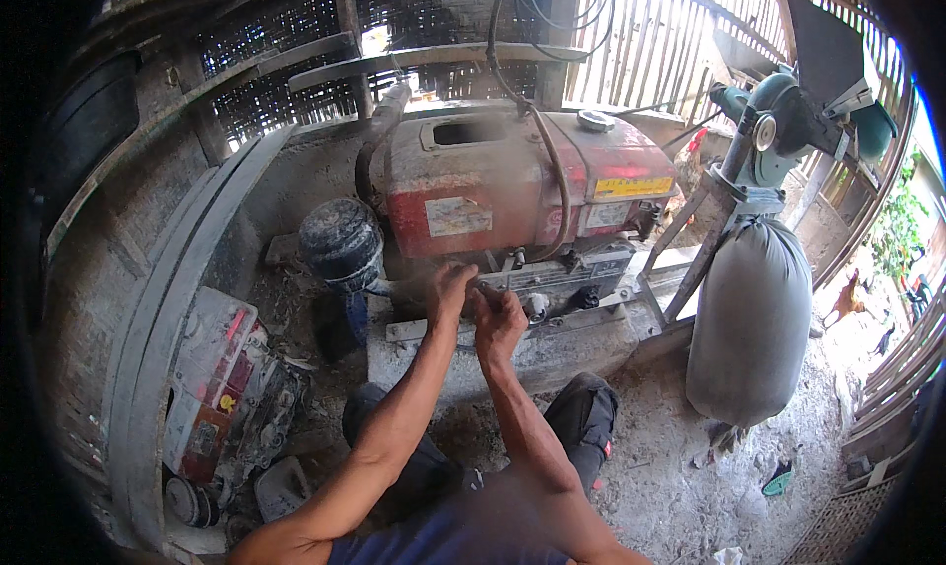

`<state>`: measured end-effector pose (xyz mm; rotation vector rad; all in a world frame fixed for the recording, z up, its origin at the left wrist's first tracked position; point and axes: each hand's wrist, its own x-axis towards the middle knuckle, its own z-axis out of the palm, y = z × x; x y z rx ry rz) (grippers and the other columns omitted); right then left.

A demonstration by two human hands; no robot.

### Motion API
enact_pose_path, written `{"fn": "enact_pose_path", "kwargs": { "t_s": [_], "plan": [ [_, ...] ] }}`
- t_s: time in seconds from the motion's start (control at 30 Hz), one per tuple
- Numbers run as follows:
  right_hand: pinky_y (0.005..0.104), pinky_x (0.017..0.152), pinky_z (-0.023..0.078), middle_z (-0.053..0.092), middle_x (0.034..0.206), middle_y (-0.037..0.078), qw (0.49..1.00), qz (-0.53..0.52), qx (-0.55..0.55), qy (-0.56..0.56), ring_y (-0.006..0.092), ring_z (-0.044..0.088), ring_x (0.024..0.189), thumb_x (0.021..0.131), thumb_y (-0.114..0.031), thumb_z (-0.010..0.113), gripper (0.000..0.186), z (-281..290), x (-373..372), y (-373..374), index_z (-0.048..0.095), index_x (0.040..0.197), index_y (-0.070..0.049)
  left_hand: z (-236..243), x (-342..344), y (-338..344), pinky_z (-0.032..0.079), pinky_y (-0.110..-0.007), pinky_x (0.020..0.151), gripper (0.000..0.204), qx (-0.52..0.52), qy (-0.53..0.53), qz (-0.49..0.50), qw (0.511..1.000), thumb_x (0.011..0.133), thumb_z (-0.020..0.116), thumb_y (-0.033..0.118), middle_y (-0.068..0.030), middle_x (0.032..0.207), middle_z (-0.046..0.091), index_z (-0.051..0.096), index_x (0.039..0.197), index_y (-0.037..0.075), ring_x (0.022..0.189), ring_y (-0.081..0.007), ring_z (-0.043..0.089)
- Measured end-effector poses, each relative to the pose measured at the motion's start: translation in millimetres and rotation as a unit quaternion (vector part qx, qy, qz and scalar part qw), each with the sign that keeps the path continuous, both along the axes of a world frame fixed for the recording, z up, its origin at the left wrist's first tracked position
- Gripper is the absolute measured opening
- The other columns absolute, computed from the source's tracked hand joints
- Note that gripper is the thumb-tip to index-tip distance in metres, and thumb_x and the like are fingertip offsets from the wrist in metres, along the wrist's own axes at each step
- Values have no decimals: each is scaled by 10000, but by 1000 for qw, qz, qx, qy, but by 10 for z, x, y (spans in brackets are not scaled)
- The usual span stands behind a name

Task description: The person operates a small red engine-powered rice mill in a rustic workshop. They adjust the engine with a wrench, pour rice from a green basin into the hopper, and pull the starter cord to run the machine.

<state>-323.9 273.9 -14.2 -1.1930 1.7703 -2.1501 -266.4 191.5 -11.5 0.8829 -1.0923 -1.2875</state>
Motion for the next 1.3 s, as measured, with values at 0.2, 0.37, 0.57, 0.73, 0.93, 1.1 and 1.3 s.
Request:
{"fn": "enact_pose_path", "kwargs": {
  "t_s": [0.2, 0.37, 0.57, 0.73, 0.93, 1.1, 1.3],
  "plan": [
    [321, 612, 491, 650, 744, 122, 996, -33, 7, 81, 198, 628, 652, 771, -91, 766, 159, -15, -14, -8, 672, 854, 5, 4, -3, 4, 452, -269, 603, 157, 0, 27, -9, 1000, 810, 712, 164, -15, 774, 635, 649, 841, 24, 685, -106, 571],
    [322, 619, 497, 665, 748, 132, 993, -29, -20, 108, 188, 641, 663, 792, -102, 757, 153, -6, -31, -15, 660, 852, 1, 11, -2, -3, 442, -256, 538, 155, -19, -20, 7, 1000, 794, 719, 189, -8, 761, 617, 648, 815, 53, 650, -105, 569],
    [330, 614, 496, 664, 717, 135, 998, -18, 58, 32, 194, 639, 638, 809, -174, 764, 196, 53, 11, 36, 664, 840, -8, 22, 0, 10, 431, -261, 541, 133, -37, 23, -2, 999, 798, 714, 163, -4, 743, 612, 644, 803, 50, 630, -94, 552],
    [339, 601, 490, 662, 677, 130, 988, -48, 130, 62, 202, 633, 607, 814, -238, 766, 259, 102, -15, 48, 656, 806, -4, 21, 5, 12, 434, -260, 568, 127, -6, 16, -13, 1000, 811, 710, 137, -5, 719, 623, 643, 787, 32, 626, -86, 542],
    [310, 584, 491, 660, 662, 129, 996, -33, 65, 55, 163, 622, 593, 790, -231, 798, 291, 53, -22, 18, 642, 792, 15, 50, -2, 31, 424, -241, 554, 143, -50, 18, 9, 999, 820, 707, 146, -8, 708, 638, 652, 789, 17, 615, -76, 537],
    [308, 593, 499, 676, 695, 128, 997, -32, 50, 57, 167, 640, 607, 773, -216, 811, 285, 9, -27, 2, 636, 807, 6, 63, 12, 51, 422, -241, 540, 146, -15, 16, 0, 1000, 818, 713, 154, -10, 725, 642, 653, 812, 21, 620, -76, 540],
    [313, 588, 500, 678, 700, 129, 993, -36, 57, 94, 187, 653, 610, 754, -207, 822, 289, 31, -69, 0, 630, 790, 6, 50, 15, 25, 439, -249, 549, 150, -10, 14, -8, 1000, 810, 720, 161, -9, 734, 643, 656, 825, 26, 628, -86, 553]
  ]
}}
